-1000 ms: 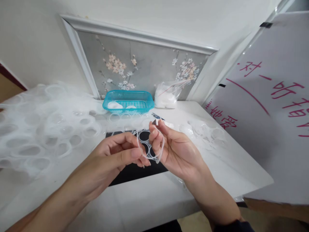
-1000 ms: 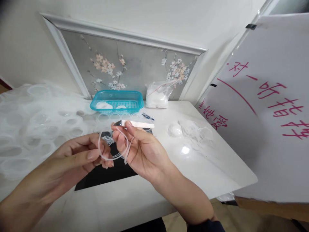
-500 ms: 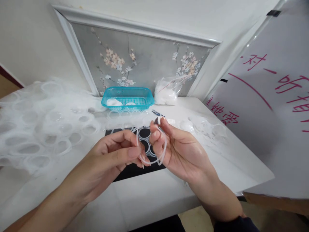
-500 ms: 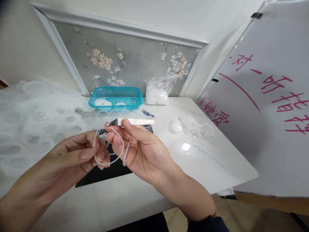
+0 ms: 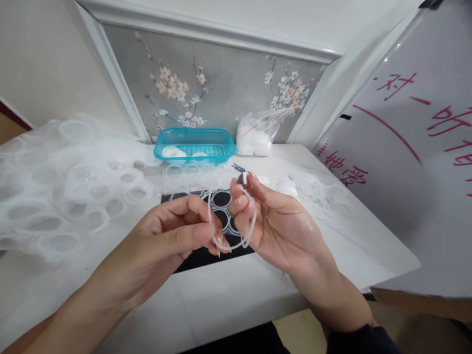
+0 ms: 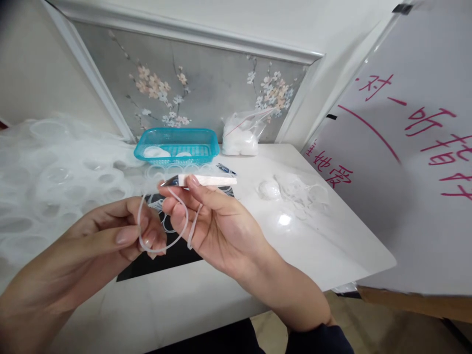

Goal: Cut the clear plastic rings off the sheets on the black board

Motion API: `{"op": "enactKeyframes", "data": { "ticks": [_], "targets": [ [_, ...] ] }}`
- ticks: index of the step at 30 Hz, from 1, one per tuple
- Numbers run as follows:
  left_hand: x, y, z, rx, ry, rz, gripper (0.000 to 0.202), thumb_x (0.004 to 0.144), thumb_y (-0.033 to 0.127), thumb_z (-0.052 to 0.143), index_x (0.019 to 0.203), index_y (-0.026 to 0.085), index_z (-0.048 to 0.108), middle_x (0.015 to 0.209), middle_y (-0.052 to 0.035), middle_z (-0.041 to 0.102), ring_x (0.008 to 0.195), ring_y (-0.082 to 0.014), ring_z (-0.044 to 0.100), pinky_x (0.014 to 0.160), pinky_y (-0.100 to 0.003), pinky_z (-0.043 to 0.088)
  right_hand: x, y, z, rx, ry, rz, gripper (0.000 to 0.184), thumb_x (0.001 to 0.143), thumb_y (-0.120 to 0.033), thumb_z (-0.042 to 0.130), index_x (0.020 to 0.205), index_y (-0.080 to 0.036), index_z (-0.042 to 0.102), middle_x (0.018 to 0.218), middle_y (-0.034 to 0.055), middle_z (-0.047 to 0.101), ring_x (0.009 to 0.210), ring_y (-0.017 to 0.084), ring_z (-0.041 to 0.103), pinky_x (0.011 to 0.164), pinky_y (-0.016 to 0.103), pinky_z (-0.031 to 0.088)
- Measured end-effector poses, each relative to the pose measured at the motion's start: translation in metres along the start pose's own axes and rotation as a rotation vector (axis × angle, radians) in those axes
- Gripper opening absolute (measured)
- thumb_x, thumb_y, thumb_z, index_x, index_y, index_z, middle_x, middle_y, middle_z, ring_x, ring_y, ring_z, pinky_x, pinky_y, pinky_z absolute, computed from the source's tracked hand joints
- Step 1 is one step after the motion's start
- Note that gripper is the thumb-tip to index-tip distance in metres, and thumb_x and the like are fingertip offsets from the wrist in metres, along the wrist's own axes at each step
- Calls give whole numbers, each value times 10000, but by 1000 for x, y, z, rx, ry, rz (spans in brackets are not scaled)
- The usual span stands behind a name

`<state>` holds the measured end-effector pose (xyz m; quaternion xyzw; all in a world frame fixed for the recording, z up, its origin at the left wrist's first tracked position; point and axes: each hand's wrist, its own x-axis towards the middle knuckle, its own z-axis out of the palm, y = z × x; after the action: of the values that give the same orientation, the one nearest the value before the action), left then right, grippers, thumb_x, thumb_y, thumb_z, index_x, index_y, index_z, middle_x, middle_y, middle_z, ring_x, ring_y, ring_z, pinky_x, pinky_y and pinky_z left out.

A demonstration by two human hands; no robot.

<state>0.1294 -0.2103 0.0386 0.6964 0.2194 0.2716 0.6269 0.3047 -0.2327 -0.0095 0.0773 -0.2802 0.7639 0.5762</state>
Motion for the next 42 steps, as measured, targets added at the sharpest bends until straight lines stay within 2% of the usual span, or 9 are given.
{"op": "enactKeyframes", "data": {
  "ticks": [8, 19, 28, 42],
  "targets": [
    [1, 0, -1, 5, -4, 3, 79, 840, 250, 703, 791, 192, 682, 759, 20, 686, 726, -101, 632, 727, -182, 541, 1, 1, 2, -12, 28, -13, 203, 933, -214, 579, 749, -167, 652, 776, -32, 737, 649, 26, 679, 649, 63, 553],
    [0, 0, -1, 12, 16, 15, 96, 825, 256, 720, 765, 193, 677, 742, 23, 681, 712, -99, 626, 709, -181, 535, -2, 0, 3, 16, 59, -12, 253, 983, -200, 475, 800, -151, 642, 759, -10, 738, 650, 39, 685, 630, 86, 557],
    [-4, 1, -1, 12, 20, 22, 75, 828, 238, 713, 775, 201, 676, 745, 25, 682, 707, -106, 639, 703, -191, 538, -3, 1, 4, -12, 108, -15, 164, 948, -187, 547, 805, -156, 623, 759, -20, 723, 610, 31, 655, 585, 77, 550],
    [-3, 2, 0, 17, 21, 19, 78, 832, 241, 707, 770, 205, 675, 744, 22, 681, 709, -106, 638, 716, -191, 532, -1, 1, 1, -41, 87, -18, 125, 898, -200, 623, 779, -175, 652, 772, -23, 728, 609, 41, 647, 584, 82, 551]
  ]
}}
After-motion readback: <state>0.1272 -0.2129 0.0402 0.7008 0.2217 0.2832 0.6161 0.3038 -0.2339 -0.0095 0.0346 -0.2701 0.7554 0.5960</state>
